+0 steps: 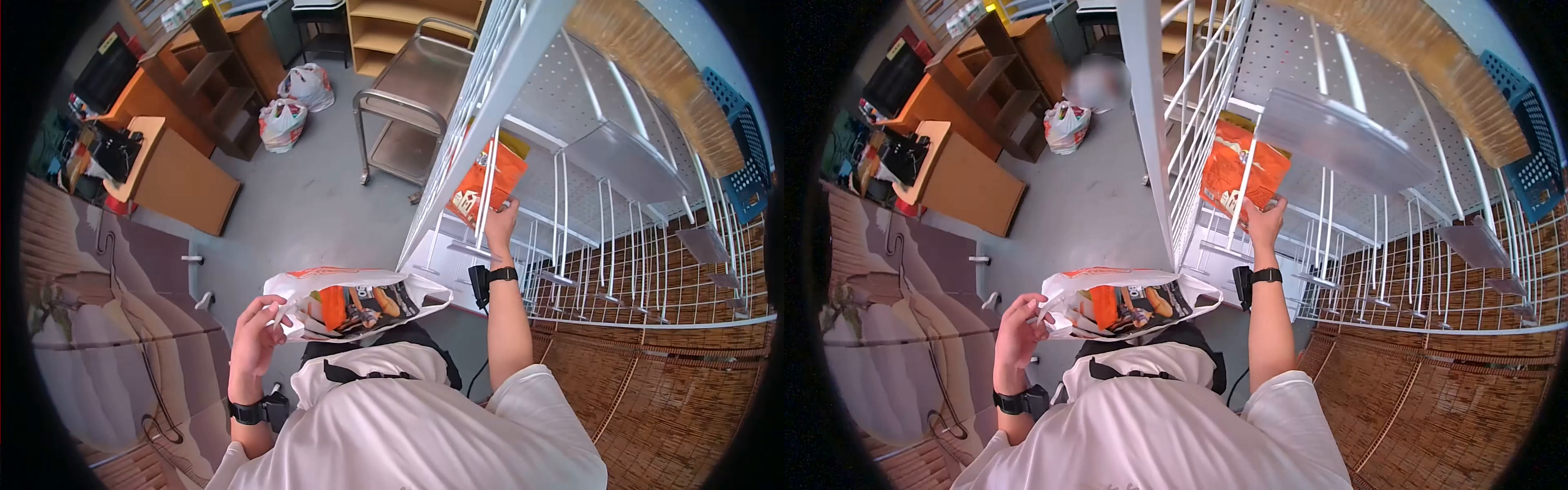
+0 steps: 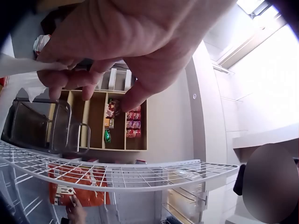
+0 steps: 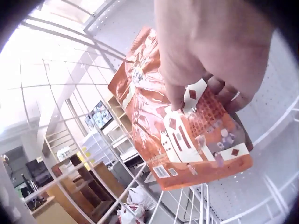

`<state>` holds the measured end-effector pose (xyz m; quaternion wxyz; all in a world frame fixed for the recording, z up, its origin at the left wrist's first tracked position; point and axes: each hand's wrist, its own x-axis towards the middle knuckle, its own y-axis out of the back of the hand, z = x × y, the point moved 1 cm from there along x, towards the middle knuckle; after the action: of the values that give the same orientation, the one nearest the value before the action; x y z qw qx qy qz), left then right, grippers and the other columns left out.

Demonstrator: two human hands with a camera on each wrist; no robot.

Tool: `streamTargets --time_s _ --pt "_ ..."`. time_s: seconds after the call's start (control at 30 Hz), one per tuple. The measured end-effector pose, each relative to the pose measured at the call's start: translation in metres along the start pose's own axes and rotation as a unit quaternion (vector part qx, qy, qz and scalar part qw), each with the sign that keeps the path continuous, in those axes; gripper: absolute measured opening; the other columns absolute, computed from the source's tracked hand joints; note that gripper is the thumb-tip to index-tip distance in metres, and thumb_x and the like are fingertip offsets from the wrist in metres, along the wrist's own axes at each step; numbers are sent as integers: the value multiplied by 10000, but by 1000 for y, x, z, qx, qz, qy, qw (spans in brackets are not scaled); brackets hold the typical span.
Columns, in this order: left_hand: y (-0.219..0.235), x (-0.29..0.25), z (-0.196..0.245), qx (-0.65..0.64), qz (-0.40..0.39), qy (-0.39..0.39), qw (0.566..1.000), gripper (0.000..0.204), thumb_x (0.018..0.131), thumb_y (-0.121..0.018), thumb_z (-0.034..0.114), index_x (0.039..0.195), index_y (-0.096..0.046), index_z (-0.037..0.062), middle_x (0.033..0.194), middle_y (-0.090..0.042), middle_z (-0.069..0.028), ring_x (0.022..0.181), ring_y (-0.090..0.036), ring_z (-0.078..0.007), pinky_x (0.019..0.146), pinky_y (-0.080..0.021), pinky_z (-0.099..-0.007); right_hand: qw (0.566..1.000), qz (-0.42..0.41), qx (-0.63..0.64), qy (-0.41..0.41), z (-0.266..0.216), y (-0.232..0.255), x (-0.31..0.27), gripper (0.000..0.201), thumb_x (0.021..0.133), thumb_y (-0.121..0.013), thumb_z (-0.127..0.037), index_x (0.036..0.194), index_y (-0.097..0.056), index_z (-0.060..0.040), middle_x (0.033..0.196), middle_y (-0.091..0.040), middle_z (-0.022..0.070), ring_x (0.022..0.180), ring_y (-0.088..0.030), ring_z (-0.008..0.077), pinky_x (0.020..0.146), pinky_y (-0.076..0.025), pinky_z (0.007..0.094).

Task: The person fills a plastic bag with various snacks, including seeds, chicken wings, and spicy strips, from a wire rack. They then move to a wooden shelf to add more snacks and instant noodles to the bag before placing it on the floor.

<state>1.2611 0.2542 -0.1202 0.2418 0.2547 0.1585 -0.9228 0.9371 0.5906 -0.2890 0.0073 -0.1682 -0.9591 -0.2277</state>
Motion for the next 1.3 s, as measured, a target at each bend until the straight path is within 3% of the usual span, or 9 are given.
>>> streamTargets --time_s 0.1,0.2,0.3,0.47,0.67,0.83,0.93,1.17,1.3 --pt "2 2 -6 4 -2 14 1000 244 879 -549 252 1007 -570 45 740 -583 -69 543 -459 -80 533 -377 -222 996 -50 1 79 -14 1 -6 447 716 -731 -346 971 -620 4 743 -655 186 720 -649 323 673 -486 392" --pt "9 6 -12 -3 -28 44 999 254 885 -540 267 1001 -571 43 747 -570 -69 553 -457 -92 540 -378 -233 969 -94 -209 98 -18 -2 -16 465 767 -638 -447 704 -663 14 680 -590 272 705 -606 418 668 -470 460" --pt "15 10 -13 -10 -48 73 996 254 888 -531 265 1001 -570 41 761 -559 -74 564 -468 -100 553 -390 -237 946 -30 -267 181 -31 10 -50 452 811 -617 -420 667 -649 8 610 -584 239 628 -606 404 596 -462 452" --pt "26 27 -18 11 -85 87 992 339 868 -539 354 990 -564 39 765 -569 -135 559 -456 -140 574 -407 -269 954 -6 -257 156 -60 69 -146 407 817 -631 -343 664 -633 34 597 -565 243 606 -591 406 556 -452 431" --pt "29 51 -18 27 -128 126 983 355 864 -529 373 960 -553 32 779 -555 -138 581 -457 -150 553 -400 -262 958 -116 -262 17 -65 140 -251 367 794 -680 -281 660 -602 51 615 -554 248 563 -565 402 533 -425 424" --pt "22 53 -12 89 -171 125 973 409 851 -520 429 1010 -546 53 791 -534 -112 588 -449 -131 565 -386 -261 931 -230 -266 97 -59 157 -334 250 755 -688 -192 641 -597 10 633 -566 165 718 -572 319 716 -397 379" --pt "20 45 -5 105 -222 116 962 483 860 -489 470 1083 -541 45 832 -574 -136 581 -465 -139 550 -379 -253 925 -238 -259 141 -58 125 -366 55 673 -642 -87 665 -627 -35 671 -586 109 739 -558 270 746 -376 365" --pt "19 14 21 121 -279 67 950 652 876 -383 556 1235 -459 17 845 -620 -197 551 -481 -167 560 -399 -247 873 -335 -247 255 -86 -4 -357 61 610 -593 -40 619 -648 -14 616 -606 167 659 -619 317 703 -436 411" --pt "19 -11 43 48 -310 59 948 673 887 -312 573 1226 -450 7 848 -624 -194 585 -480 -159 553 -360 -237 861 -416 -221 192 -72 -77 -326 115 688 -604 -67 743 -661 16 802 -641 214 783 -632 352 699 -484 440"
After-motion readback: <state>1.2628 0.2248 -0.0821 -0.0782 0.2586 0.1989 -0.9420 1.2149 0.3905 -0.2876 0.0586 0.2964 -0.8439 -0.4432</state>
